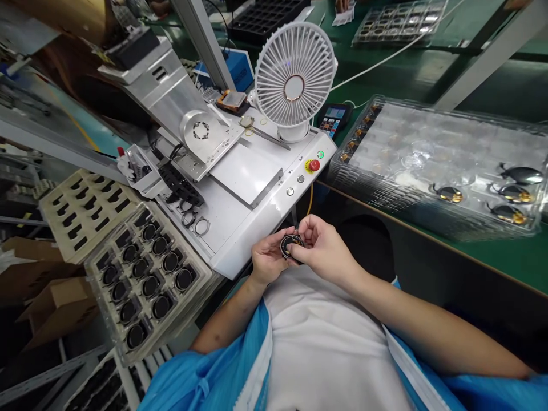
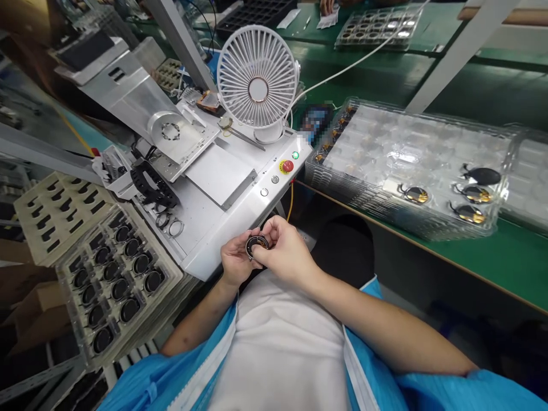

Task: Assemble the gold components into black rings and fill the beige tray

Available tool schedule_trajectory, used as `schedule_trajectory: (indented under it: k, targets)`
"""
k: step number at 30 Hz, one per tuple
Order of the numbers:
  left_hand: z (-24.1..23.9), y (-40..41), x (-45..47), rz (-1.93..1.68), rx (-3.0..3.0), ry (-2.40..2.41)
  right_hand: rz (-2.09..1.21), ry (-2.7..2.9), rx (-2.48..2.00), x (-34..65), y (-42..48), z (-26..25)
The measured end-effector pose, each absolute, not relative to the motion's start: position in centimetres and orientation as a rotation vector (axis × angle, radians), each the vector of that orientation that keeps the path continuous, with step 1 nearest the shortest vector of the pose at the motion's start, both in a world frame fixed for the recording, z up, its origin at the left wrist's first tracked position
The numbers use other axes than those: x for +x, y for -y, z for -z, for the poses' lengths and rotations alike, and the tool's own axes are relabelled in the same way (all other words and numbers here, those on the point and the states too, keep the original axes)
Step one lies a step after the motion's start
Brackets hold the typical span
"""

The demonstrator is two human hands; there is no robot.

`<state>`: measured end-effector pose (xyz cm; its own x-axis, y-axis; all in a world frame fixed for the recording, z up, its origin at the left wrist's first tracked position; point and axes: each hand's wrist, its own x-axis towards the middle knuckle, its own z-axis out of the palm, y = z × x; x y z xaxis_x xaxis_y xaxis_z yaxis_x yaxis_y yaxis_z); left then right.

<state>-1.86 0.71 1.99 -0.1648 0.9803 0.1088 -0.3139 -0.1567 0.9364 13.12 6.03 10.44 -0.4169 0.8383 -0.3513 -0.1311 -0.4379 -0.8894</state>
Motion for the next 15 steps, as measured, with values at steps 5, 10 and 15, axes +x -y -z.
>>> schedule_trajectory:
  k: [5,10,15]
  targets:
    - [-2.2,-0.7,-1.7,-1.564,0.969,-1.064,-1.970,1.022,-1.088,12.9,-5.8,-10.2]
    - [-2.7,-0.9,-1.7,-1.568,0.999,-1.057,-1.987,0.962,-1.063,12.7,-5.8,-10.1]
    - [-2.7,-0.9,-1.6,-1.605,1.045,-1.008,-2.120,0.817,-1.044,12.9,-6.1,-9.3]
